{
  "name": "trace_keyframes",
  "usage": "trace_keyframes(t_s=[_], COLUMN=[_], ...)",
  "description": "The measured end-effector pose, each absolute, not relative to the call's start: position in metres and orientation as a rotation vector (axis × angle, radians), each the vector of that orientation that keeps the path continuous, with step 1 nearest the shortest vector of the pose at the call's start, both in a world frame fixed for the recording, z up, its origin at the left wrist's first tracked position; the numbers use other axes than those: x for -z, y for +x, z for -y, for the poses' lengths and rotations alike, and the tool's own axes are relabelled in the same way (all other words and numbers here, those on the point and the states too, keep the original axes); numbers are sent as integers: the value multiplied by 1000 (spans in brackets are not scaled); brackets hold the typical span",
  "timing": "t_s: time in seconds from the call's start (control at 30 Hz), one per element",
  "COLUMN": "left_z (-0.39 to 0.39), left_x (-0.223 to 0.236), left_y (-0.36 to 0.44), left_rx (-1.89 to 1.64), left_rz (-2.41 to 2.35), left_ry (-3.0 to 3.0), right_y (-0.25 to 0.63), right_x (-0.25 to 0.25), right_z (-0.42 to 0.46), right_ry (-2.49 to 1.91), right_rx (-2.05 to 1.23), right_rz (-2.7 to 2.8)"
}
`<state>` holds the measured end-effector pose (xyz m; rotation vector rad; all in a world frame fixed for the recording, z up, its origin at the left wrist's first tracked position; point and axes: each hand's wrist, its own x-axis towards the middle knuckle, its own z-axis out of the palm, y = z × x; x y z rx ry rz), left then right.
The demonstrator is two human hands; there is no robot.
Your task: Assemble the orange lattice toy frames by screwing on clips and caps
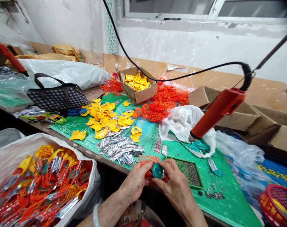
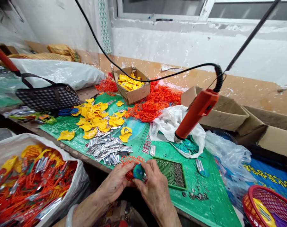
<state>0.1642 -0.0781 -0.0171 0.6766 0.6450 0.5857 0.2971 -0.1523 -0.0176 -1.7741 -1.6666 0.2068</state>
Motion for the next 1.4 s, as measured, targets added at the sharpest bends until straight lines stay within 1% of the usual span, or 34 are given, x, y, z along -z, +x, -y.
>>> trace_keyframes(t_s=[0.23,0.6,1.03,1.1,1.27,1.4], left_z=[79,79,79,79,77,75], left_x=[20,22,20,23,27,25], left_y=[162,163,161,161,159,161], left_rx=[-600,-591,-660,-672,-616,-598], left_rz=[-661,-651,-509,-523,-617,-688], left_ry=[601,661,852,886,990,1044], right_y=[296,292,274,276,280,280], right_x=[18,16,26,27,30,39], right_z=[149,146,146,147,155,158], right_ry=[-1838,-1878,-1954,-1912,-1770,-1711], right_rx=[-213,-233,65,27,-199,-148], right_rz=[1672,1595,1618,1612,1540,1417])
